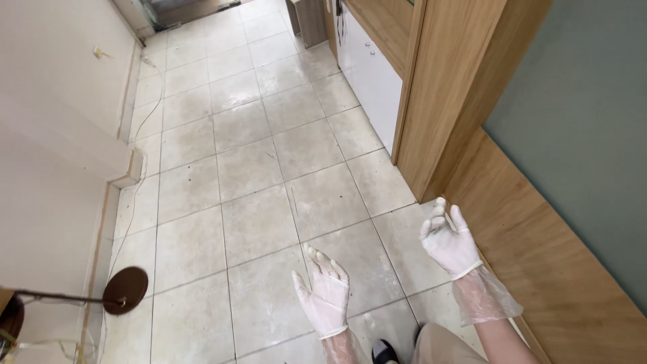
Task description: Selecting small flower-shaped wax items from a display shelf and placing them onto a workbench with other similar items.
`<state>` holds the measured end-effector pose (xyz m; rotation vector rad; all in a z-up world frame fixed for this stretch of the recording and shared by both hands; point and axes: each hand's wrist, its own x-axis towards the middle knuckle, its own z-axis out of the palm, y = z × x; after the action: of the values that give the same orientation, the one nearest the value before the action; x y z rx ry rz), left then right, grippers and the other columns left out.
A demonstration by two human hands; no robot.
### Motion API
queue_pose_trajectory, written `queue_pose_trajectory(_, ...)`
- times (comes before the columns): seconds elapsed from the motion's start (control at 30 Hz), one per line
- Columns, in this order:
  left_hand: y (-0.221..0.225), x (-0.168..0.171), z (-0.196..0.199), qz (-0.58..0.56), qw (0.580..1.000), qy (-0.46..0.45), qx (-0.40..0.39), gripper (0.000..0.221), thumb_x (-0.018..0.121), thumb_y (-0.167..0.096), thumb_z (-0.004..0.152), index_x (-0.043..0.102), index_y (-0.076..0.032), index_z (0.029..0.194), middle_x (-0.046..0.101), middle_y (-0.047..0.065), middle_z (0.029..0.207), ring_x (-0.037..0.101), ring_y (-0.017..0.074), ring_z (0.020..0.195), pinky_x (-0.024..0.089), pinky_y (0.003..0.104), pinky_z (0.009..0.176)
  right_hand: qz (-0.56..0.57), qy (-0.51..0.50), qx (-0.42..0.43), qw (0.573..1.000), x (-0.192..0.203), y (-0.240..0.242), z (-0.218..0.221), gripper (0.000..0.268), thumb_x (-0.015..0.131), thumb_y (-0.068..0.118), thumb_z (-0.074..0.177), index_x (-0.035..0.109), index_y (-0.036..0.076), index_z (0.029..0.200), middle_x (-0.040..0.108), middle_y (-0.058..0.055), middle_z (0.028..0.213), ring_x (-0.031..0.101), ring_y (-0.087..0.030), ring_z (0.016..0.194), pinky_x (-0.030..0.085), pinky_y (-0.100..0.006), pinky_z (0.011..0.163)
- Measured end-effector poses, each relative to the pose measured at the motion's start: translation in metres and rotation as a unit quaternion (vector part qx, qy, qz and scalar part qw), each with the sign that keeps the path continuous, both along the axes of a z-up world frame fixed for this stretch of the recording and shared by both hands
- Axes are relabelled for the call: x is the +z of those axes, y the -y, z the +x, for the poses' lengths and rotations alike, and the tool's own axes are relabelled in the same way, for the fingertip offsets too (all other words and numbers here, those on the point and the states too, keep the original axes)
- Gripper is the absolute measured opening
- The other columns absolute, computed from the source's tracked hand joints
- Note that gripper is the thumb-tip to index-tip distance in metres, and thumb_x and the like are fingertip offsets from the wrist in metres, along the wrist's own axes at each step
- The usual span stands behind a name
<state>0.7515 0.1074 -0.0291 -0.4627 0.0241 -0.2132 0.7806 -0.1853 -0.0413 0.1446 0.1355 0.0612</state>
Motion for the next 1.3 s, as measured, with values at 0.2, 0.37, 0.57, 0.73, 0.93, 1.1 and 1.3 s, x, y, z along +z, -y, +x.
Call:
queue_pose_trajectory(0.2,0.014,-0.016,0.103,0.013,0.999,-0.023,-0.043,0.053,0.067,-0.038,0.095,0.059,-0.017,0.143,0.069,0.001,0.133,0.062,0.0162,0.124,0.042,0.04,0.108,0.012,-0.041,-0.058,0.997,-0.039,0.042,0.099,0.028,0.066,0.032,0.104,0.077,0.011,0.118,0.077,-0.005,0.094,0.069,-0.017,0.081,0.054,-0.037,0.09)
queue_pose_trajectory(0.37,0.028,-0.025,0.215,0.036,0.998,-0.032,-0.048,0.052,0.067,-0.038,0.095,0.059,-0.016,0.141,0.071,0.002,0.13,0.063,0.0171,0.123,0.042,0.039,0.107,0.022,-0.046,-0.083,0.995,-0.06,0.057,0.225,0.025,0.067,0.03,0.103,0.078,0.011,0.115,0.076,-0.004,0.092,0.069,-0.015,0.08,0.055,-0.036,0.088)
queue_pose_trajectory(0.57,0.065,0.0,0.371,0.092,0.994,-0.051,-0.025,0.054,0.065,-0.04,0.096,0.058,-0.014,0.142,0.072,0.005,0.129,0.064,0.0197,0.12,0.043,0.042,0.105,0.055,-0.053,-0.035,0.997,-0.03,0.082,0.396,0.021,0.07,0.027,0.098,0.078,0.011,0.109,0.076,-0.002,0.086,0.069,-0.015,0.075,0.056,-0.034,0.083)
queue_pose_trajectory(0.73,0.112,0.022,0.472,0.073,0.996,0.042,-0.025,0.055,0.065,-0.037,0.1,0.055,-0.015,0.149,0.07,0.006,0.131,0.064,0.022,0.123,0.042,0.042,0.109,0.047,-0.012,-0.024,0.999,0.003,0.11,0.501,0.023,0.068,0.027,0.099,0.077,0.01,0.111,0.077,-0.003,0.09,0.069,-0.016,0.079,0.055,-0.034,0.085)
queue_pose_trajectory(0.93,0.167,-0.002,0.548,0.045,0.993,0.018,-0.111,0.054,0.066,-0.037,0.098,0.055,-0.016,0.147,0.07,0.006,0.13,0.064,0.0199,0.122,0.043,0.041,0.11,0.052,-0.022,0.004,0.998,-0.018,0.137,0.548,0.022,0.068,0.027,0.099,0.076,0.011,0.112,0.076,-0.004,0.091,0.069,-0.016,0.078,0.055,-0.033,0.085)
queue_pose_trajectory(1.1,0.194,-0.018,0.613,0.042,0.987,-0.021,-0.157,0.055,0.066,-0.038,0.097,0.056,-0.014,0.146,0.07,0.004,0.13,0.064,0.0185,0.122,0.043,0.041,0.109,0.058,-0.045,-0.028,0.997,-0.034,0.155,0.589,0.024,0.069,0.028,0.098,0.075,0.01,0.112,0.075,-0.004,0.09,0.069,-0.016,0.077,0.055,-0.035,0.087)
queue_pose_trajectory(1.3,0.209,-0.041,0.725,0.055,0.979,-0.002,-0.195,0.053,0.065,-0.04,0.098,0.058,-0.015,0.144,0.07,0.003,0.131,0.063,0.0172,0.124,0.042,0.04,0.11,0.089,-0.01,-0.022,0.996,-0.025,0.163,0.667,0.027,0.069,0.03,0.099,0.075,0.01,0.116,0.076,-0.006,0.095,0.068,-0.018,0.083,0.054,-0.036,0.092)
